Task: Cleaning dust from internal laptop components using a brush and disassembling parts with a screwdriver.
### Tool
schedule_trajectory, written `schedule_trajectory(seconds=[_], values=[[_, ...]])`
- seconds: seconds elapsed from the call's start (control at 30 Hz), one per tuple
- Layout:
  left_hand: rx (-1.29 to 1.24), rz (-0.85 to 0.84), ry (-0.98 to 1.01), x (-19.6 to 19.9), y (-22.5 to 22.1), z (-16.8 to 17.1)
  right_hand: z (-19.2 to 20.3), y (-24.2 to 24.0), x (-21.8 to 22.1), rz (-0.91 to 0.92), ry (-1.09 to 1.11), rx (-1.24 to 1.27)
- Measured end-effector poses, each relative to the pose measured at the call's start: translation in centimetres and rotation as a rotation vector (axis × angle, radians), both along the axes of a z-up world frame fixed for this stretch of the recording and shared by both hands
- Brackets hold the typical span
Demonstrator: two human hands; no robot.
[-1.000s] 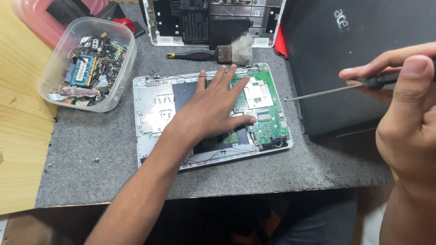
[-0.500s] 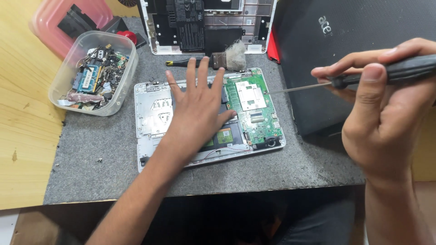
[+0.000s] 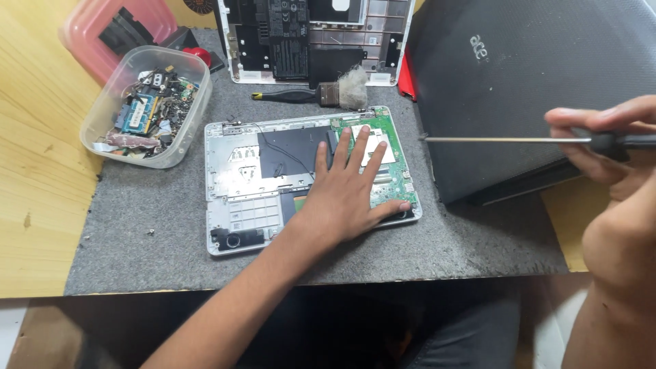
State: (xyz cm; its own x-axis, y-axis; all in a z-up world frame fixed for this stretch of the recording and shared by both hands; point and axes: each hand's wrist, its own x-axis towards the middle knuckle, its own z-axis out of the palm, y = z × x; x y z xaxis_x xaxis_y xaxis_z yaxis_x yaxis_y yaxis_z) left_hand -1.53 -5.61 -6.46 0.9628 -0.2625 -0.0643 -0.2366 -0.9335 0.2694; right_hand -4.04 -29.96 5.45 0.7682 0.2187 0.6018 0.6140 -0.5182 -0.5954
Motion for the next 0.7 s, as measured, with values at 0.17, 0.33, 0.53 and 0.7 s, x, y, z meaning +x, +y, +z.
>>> schedule_trajectory(seconds=[0.17,0.33,0.53,0.7], values=[[0.009,-0.068,-0.068,-1.0,1.5,-0.1,1.5,4.1,-1.4,0.004,0.027,0.122],[0.017,-0.158,-0.318,-3.7,2.9,-1.6,0.8,4.2,-0.8,0.092,0.047,0.063],[0.182,-0.178,-0.586,-5.0,3.7,-2.8,0.5,4.9,-0.2,0.089,0.062,0.081],[0.059,-0.192,-0.459,-5.0,3.6,-2.0,0.7,5.6,0.7,0.095,0.02,0.016]])
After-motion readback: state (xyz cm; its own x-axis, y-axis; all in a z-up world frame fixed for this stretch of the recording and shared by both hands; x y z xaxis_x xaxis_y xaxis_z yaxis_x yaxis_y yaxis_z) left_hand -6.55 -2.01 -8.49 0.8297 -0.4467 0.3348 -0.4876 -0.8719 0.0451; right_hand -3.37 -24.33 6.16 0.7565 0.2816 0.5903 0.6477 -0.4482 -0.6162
